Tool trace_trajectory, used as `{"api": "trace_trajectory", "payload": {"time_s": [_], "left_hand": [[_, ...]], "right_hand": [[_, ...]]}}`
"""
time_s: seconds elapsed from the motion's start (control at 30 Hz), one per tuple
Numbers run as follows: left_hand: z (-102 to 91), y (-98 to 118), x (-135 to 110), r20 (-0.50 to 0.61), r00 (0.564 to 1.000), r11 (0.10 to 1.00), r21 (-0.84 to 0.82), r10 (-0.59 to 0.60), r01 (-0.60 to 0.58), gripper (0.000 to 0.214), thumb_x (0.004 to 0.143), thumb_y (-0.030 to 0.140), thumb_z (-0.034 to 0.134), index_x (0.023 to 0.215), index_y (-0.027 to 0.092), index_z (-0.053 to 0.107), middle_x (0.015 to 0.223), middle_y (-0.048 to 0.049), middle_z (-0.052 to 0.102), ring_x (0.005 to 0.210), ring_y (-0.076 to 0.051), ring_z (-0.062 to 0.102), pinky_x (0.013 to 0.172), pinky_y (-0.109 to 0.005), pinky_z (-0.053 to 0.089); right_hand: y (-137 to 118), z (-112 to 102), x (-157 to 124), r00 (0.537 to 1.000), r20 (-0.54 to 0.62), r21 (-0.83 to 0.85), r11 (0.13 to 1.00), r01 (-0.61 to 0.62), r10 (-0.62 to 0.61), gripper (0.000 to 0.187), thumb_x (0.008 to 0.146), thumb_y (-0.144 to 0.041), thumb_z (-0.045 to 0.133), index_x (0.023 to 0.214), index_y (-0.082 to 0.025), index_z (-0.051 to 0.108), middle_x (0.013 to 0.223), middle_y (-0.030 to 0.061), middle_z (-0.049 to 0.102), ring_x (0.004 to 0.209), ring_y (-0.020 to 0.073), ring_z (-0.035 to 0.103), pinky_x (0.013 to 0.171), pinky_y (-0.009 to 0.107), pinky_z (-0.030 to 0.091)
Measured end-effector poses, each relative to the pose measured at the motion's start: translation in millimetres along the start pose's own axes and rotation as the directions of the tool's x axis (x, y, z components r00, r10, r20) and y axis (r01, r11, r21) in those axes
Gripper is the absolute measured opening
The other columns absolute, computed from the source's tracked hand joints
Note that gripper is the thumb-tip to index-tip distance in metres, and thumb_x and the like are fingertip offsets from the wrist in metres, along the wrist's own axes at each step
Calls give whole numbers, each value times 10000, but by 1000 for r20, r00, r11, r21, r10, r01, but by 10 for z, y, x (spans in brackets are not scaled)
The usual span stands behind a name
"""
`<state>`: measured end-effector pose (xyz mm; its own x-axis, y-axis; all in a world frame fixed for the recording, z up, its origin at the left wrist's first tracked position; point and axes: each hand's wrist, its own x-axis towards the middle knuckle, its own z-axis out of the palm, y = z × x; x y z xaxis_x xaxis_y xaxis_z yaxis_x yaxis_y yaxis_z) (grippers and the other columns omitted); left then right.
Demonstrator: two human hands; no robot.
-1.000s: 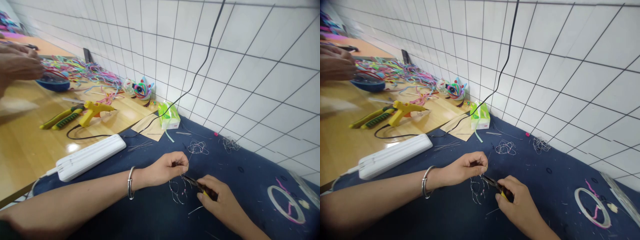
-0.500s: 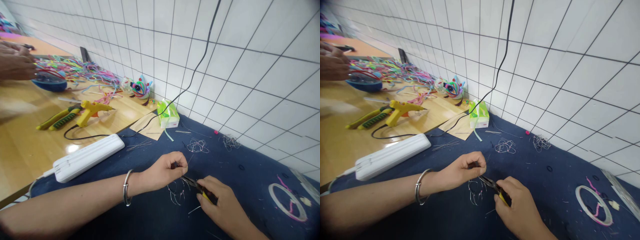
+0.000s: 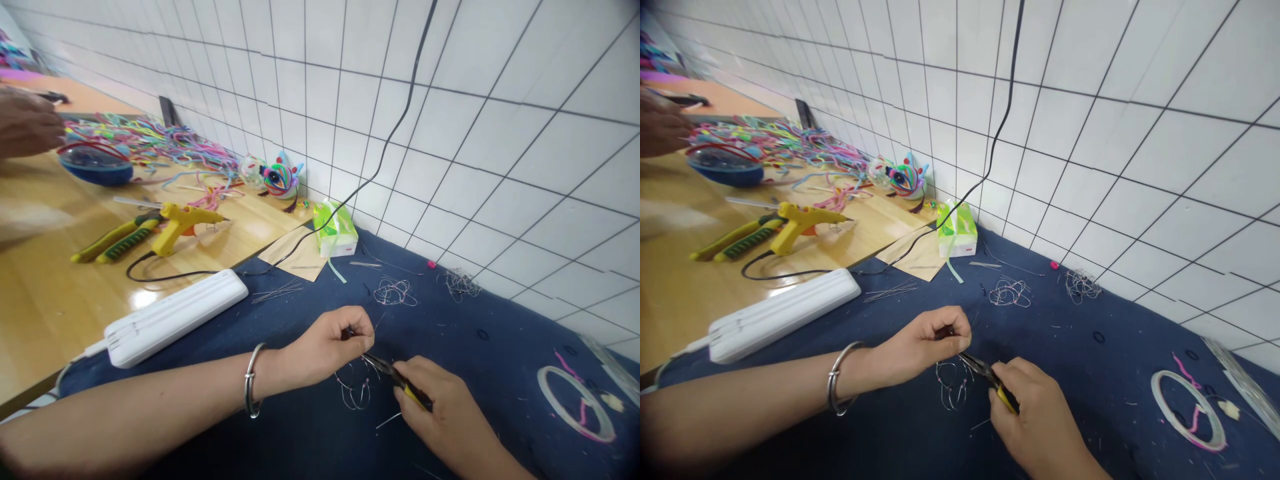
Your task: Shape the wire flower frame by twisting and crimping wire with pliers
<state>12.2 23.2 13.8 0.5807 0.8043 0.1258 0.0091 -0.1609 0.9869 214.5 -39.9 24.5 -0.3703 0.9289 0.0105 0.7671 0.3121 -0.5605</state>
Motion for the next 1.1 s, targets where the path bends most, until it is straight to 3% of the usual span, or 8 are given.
{"api": "trace_trajectory", "payload": {"time_s": [0.2,0.57,0.87,1.1], "left_hand": [[-7,5,21,-18,1000,1000,-2,1,-1,68,805,144,494,737,133,498,677,28,448,626,-78,385,597,-211,325],[-32,19,34,-18,999,998,-42,-44,43,75,796,143,494,724,131,475,645,41,424,587,-69,354,561,-208,297],[-24,9,37,-9,999,999,-25,-33,33,60,790,120,487,731,131,486,656,37,437,607,-72,375,578,-209,317],[-14,-4,25,9,1000,1000,-11,-13,13,61,804,142,489,745,130,496,677,29,447,623,-74,387,595,-211,329]], "right_hand": [[12,18,-8,1000,11,28,999,14,-15,169,829,-181,405,839,-202,572,733,-1,528,653,119,513,617,254,403],[19,-11,28,993,77,72,993,-91,85,126,810,-199,439,784,-201,562,722,-13,506,634,109,488,580,240,381],[51,0,34,996,74,96,994,-46,39,120,761,-166,479,834,-203,567,789,0,528,713,128,505,656,263,406],[37,-4,45,993,105,122,990,-68,56,151,746,-153,485,848,-205,584,762,-10,521,672,116,499,616,248,396]]}}
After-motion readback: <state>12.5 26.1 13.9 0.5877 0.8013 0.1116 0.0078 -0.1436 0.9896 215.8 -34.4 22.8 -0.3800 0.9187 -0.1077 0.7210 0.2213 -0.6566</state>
